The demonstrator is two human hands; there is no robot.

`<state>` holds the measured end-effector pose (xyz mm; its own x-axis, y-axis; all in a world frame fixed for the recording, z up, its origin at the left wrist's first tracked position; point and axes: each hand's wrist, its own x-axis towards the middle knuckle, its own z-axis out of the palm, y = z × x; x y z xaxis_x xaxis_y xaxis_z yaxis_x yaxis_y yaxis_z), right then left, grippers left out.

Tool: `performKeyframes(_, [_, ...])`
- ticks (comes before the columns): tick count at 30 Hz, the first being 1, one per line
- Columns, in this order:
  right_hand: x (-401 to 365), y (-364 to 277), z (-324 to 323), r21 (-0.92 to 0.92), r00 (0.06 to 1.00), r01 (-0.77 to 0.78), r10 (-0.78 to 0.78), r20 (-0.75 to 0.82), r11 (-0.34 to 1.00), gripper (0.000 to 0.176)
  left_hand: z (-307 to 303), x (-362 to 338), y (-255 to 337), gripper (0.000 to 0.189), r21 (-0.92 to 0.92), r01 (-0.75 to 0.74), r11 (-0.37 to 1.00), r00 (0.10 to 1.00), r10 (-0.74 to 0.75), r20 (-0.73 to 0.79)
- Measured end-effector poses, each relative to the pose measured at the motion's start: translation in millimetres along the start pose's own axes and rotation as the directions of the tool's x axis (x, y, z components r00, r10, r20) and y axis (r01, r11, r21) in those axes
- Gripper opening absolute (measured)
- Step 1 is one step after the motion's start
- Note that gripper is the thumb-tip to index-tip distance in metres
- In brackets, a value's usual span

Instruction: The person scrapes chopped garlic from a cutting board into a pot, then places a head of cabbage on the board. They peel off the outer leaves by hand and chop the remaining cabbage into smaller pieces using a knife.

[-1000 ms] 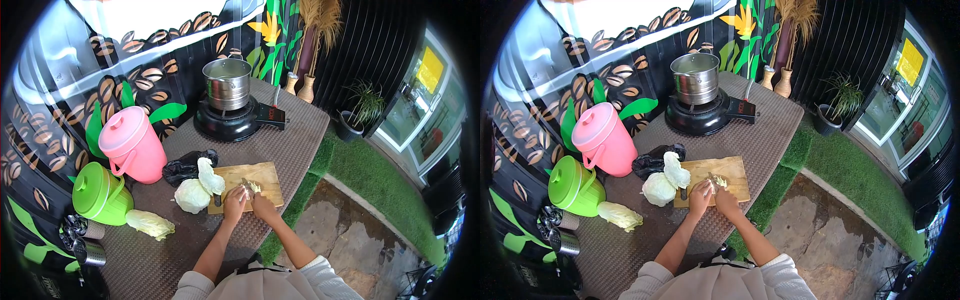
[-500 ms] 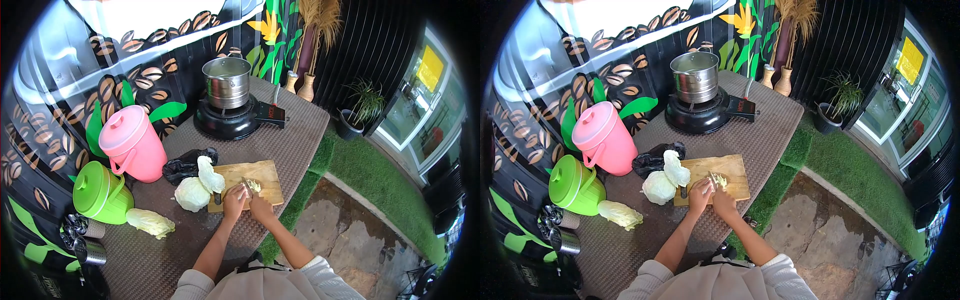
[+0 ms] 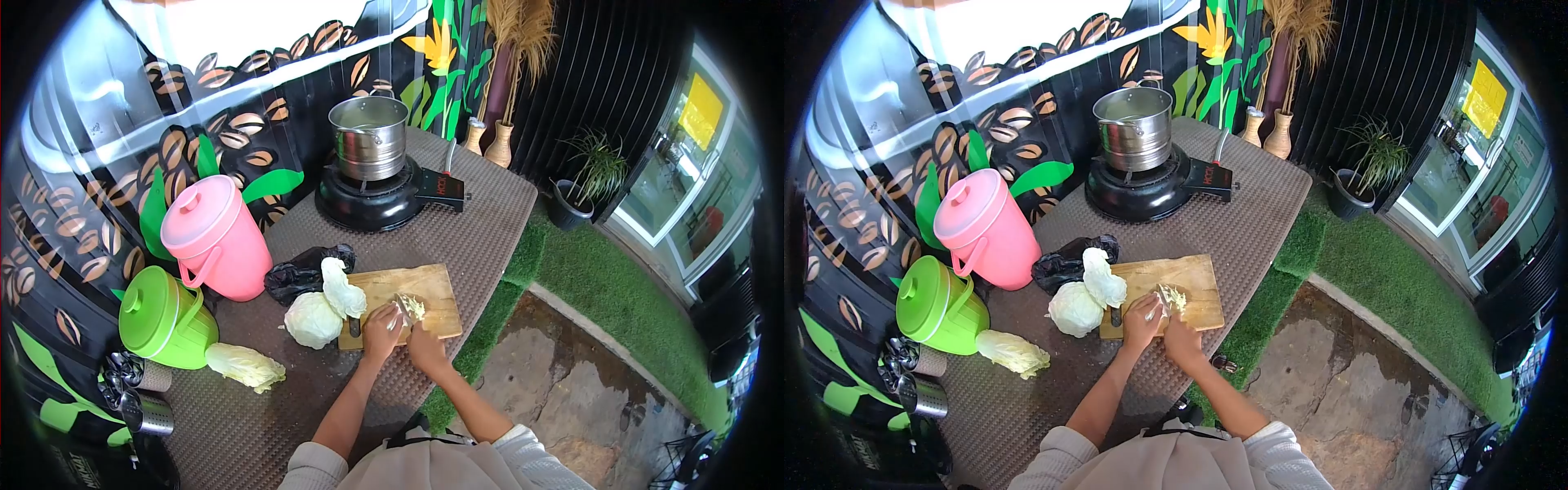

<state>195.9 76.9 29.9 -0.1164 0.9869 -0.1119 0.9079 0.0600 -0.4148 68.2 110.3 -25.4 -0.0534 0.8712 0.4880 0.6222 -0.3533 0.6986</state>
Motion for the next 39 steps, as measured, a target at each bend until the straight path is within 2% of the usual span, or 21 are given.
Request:
performKeyframes(4, [-12.7, -4.1, 30.1, 0.031, 0.993, -0.075, 0.077, -0.087, 0.997, 0.021, 2.1, -0.7, -10.1, 0.025, 0.001, -0.047, 0.999, 0.999, 0.047, -0.003])
performKeyframes(6, [-6.2, -8.7, 29.7, -0.12, 0.997, -0.076, 0.073, -0.029, 0.99, 0.021, 3.6, -1.6, -12.7, 0.025, -0.031, -0.013, 0.999, 1.0, 0.014, 0.019])
performKeyframes(7, [1.5, -7.6, 29.5, -0.117, 0.997, -0.079, 0.076, -0.026, 0.99, 0.021, 2.3, -2.7, -11.9, 0.025, -0.029, -0.012, 1.0, 1.0, 0.013, 0.023])
performKeyframes(10, [31.5, -0.7, 14.2, -0.104, 0.997, 0.008, -0.016, -0.077, 0.995, 0.019, -0.2, 0.0, -7.0, 0.024, -0.042, -0.015, 0.999, 1.0, 0.016, 0.025])
performKeyframes(12, [35.6, 0.8, 0.2, -0.176, 0.992, 0.122, -0.118, 0.038, 0.977, 0.022, -1.1, -1.1, -6.0, 0.023, -0.058, 0.002, 0.998, 1.0, 0.0, 0.028])
performKeyframes(16, [3.7, -3.2, 6.0, -0.257, 0.987, 0.161, -0.161, 0.021, 0.953, 0.026, 2.1, -0.5, -11.1, 0.023, -0.053, -0.009, 0.999, 0.999, 0.011, 0.033])
performKeyframes(18, [-7.3, -1.7, 36.5, -0.194, 0.992, -0.023, -0.002, -0.126, 0.981, 0.03, 2.2, -1.6, -12.5, 0.024, -0.052, -0.023, 0.998, 1.0, 0.024, 0.019])
performKeyframes(19, [-7.8, 0.7, 47.0, -0.255, 0.971, 0.01, -0.07, -0.227, 0.967, 0.03, 1.7, -2.4, -12.6, 0.024, -0.051, -0.02, 0.998, 1.0, 0.021, 0.02])
performKeyframes(20, [-3.1, 6.6, 53.7, -0.255, 0.972, 0.011, -0.07, -0.225, 0.967, 0.03, 1.6, -2.2, -12.6, 0.024, -0.058, -0.017, 0.998, 1.0, 0.018, 0.017])
performKeyframes(22, [9.1, 1.6, 36.2, -0.109, 0.991, 0.029, -0.043, -0.125, 0.994, 0.026, 1.4, -3.3, -11.3, 0.024, -0.065, -0.014, 0.998, 1.0, 0.015, 0.016])
performKeyframes(23, [12.8, 0.2, 24.7, -0.106, 0.991, 0.026, -0.04, -0.125, 0.994, 0.026, 1.7, -3.9, -10.1, 0.024, -0.063, 0.001, 0.998, 1.0, 0.0, 0.017])
performKeyframes(25, [18.3, -1.4, -1.0, -0.097, 0.996, 0.092, -0.093, -0.002, 0.991, 0.026, 1.9, -1.1, -9.2, 0.024, -0.061, 0.011, 0.998, 1.0, -0.01, 0.012])
performKeyframes(29, [2.6, 5.0, 8.2, -0.119, 0.989, 0.148, -0.146, 0.031, 0.982, 0.024, 2.1, -3.7, -10.3, 0.024, -0.068, 0.02, 0.997, 1.0, -0.019, 0.02])
performKeyframes(31, [-11.3, -2.5, 23.4, -0.059, 0.998, -0.061, 0.059, -0.033, 0.996, 0.024, 3.2, -2.4, -11.5, 0.024, -0.053, 0.039, 0.998, 0.999, -0.038, 0.021])
performKeyframes(35, [-11.9, -1.6, 36.4, -0.073, 0.997, -0.066, 0.063, -0.041, 0.995, 0.024, 2.0, -2.6, -13.1, 0.022, -0.064, 0.004, 0.998, 1.0, -0.003, 0.016])
performKeyframes(37, [0.3, 4.4, 23.6, 0.043, 0.998, -0.029, 0.031, -0.047, 0.999, 0.022, 0.9, -2.9, -10.2, 0.022, -0.064, -0.006, 0.998, 1.0, 0.007, 0.021])
performKeyframes(38, [4.5, 8.3, 14.4, 0.042, 0.998, -0.032, 0.034, -0.05, 0.999, 0.022, -0.5, -1.9, -8.3, 0.022, -0.066, 0.001, 0.998, 1.0, 0.001, 0.027])
performKeyframes(39, [5.6, 9.2, 0.7, 0.027, 1.0, -0.003, 0.002, 0.027, 1.0, 0.022, -1.6, -1.6, -6.9, 0.022, -0.067, 0.009, 0.998, 0.999, -0.007, 0.032])
